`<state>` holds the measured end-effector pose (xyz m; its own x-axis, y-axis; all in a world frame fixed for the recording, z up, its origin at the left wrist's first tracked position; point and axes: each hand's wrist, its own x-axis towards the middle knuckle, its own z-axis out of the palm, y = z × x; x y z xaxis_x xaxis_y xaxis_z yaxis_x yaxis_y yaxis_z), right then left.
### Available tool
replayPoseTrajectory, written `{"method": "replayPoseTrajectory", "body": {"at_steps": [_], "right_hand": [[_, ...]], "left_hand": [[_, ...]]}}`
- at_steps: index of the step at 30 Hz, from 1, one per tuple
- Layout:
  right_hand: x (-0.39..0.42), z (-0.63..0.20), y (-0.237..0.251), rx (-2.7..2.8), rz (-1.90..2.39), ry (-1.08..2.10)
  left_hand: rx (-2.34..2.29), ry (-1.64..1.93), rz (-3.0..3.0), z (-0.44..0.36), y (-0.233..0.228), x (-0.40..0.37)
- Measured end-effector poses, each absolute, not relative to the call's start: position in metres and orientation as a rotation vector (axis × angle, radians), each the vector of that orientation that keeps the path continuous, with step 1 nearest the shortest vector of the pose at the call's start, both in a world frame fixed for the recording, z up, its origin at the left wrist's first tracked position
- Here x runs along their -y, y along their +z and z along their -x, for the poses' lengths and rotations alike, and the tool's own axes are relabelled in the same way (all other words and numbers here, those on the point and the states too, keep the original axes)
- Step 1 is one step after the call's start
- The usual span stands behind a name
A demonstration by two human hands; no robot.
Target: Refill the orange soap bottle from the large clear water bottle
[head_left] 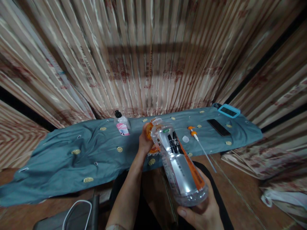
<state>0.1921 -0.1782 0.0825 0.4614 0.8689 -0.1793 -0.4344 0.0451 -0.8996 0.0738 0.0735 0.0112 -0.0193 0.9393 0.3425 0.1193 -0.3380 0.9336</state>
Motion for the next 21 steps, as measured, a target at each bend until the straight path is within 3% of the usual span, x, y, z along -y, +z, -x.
{"method": "replayPoseTrajectory", "body": {"at_steps": [21], "right_hand": [[0.18, -0.193, 0.066, 0.588, 1.109, 1.008]], "left_hand": [[-1.124, 1.426, -1.481, -0.072, 0.023, -0.068]]}}
